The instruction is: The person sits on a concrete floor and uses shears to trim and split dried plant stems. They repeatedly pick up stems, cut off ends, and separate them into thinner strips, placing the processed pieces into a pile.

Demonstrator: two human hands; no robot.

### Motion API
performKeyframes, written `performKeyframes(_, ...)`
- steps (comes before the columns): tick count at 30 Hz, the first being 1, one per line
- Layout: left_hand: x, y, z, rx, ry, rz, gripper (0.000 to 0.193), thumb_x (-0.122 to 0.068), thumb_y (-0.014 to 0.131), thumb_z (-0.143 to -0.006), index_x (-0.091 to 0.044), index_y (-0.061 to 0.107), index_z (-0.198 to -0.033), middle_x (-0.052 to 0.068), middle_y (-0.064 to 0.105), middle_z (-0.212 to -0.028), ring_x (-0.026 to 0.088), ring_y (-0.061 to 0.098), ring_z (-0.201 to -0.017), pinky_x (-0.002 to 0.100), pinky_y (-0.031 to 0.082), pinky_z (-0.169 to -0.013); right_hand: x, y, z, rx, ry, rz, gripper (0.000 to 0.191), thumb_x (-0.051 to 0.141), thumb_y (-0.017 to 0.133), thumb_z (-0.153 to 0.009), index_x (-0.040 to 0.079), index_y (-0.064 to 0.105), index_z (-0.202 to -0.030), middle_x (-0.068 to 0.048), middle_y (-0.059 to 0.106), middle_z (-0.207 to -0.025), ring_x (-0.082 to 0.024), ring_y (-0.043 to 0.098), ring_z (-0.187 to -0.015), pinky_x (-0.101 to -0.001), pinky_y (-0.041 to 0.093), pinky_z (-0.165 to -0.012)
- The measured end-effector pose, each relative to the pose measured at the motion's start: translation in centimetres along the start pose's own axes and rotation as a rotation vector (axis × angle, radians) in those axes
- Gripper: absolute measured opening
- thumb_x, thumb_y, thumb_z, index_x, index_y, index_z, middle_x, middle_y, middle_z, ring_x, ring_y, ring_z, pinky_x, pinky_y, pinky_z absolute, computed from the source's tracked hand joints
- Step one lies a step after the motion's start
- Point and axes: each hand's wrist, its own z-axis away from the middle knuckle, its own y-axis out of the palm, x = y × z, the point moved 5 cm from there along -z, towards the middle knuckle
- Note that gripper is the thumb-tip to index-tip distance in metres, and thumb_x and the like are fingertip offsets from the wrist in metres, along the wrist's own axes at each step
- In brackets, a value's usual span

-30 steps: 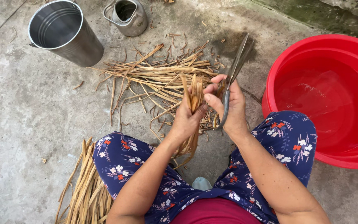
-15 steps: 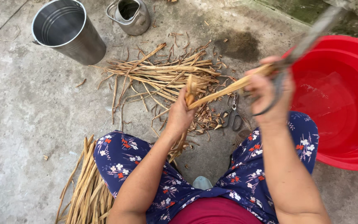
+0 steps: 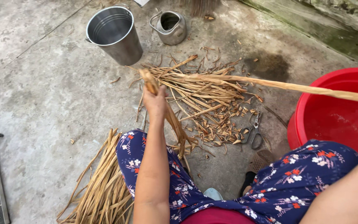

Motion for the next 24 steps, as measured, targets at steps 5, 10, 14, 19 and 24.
performKeyframes(5,-3.4,-1.0,1.5,0.058,0.097,0.373,0.016,-0.014,0.076,-0.094,-0.004,0.068,-0.102,0.006,0.067,-0.080,0.010,0.059,-0.058,0.023,0.047,-0.051,1.8,5.2,3.8,0.088,-0.142,0.202,0.027,-0.005,0.072,-0.098,0.003,0.061,-0.122,-0.007,0.065,-0.099,-0.018,0.067,-0.084,-0.0342,0.059,-0.080)
performKeyframes(10,-5.0,4.1,10.4,0.559,0.011,0.346,0.016,-0.016,0.079,-0.091,-0.004,0.070,-0.095,0.007,0.077,-0.094,0.007,0.057,-0.058,0.022,0.049,-0.053,-5.8,14.9,10.8,0.341,-0.121,0.559,0.035,-0.005,0.073,-0.091,0.005,0.063,-0.122,-0.006,0.064,-0.101,-0.020,0.068,-0.086,-0.0335,0.057,-0.072)
performKeyframes(14,-5.4,8.1,16.7,0.854,-0.055,0.395,0.013,-0.011,0.077,-0.089,-0.004,0.074,-0.100,0.007,0.078,-0.106,0.006,0.064,-0.069,0.022,0.054,-0.057,-11.8,20.1,15.4,0.617,0.055,0.606,0.035,-0.004,0.070,-0.089,0.007,0.062,-0.122,-0.008,0.074,-0.101,-0.016,0.073,-0.091,-0.0303,0.061,-0.081)
performKeyframes(19,-4.7,9.3,19.2,0.856,-0.096,0.413,0.016,-0.006,0.081,-0.089,-0.003,0.069,-0.100,0.003,0.071,-0.088,0.007,0.065,-0.070,0.022,0.053,-0.056,-12.3,21.5,16.8,0.604,0.022,0.679,0.038,-0.004,0.073,-0.093,0.004,0.062,-0.128,-0.006,0.069,-0.108,-0.013,0.066,-0.098,-0.0287,0.056,-0.088)
performKeyframes(24,-4.7,8.8,18.7,0.872,-0.132,0.391,0.018,-0.006,0.078,-0.091,-0.004,0.068,-0.106,0.001,0.069,-0.084,0.007,0.059,-0.059,0.021,0.049,-0.053,-12.2,21.6,16.4,0.612,0.097,0.500,0.044,-0.003,0.072,-0.090,0.006,0.058,-0.131,-0.003,0.068,-0.113,-0.013,0.068,-0.107,-0.0288,0.058,-0.097)
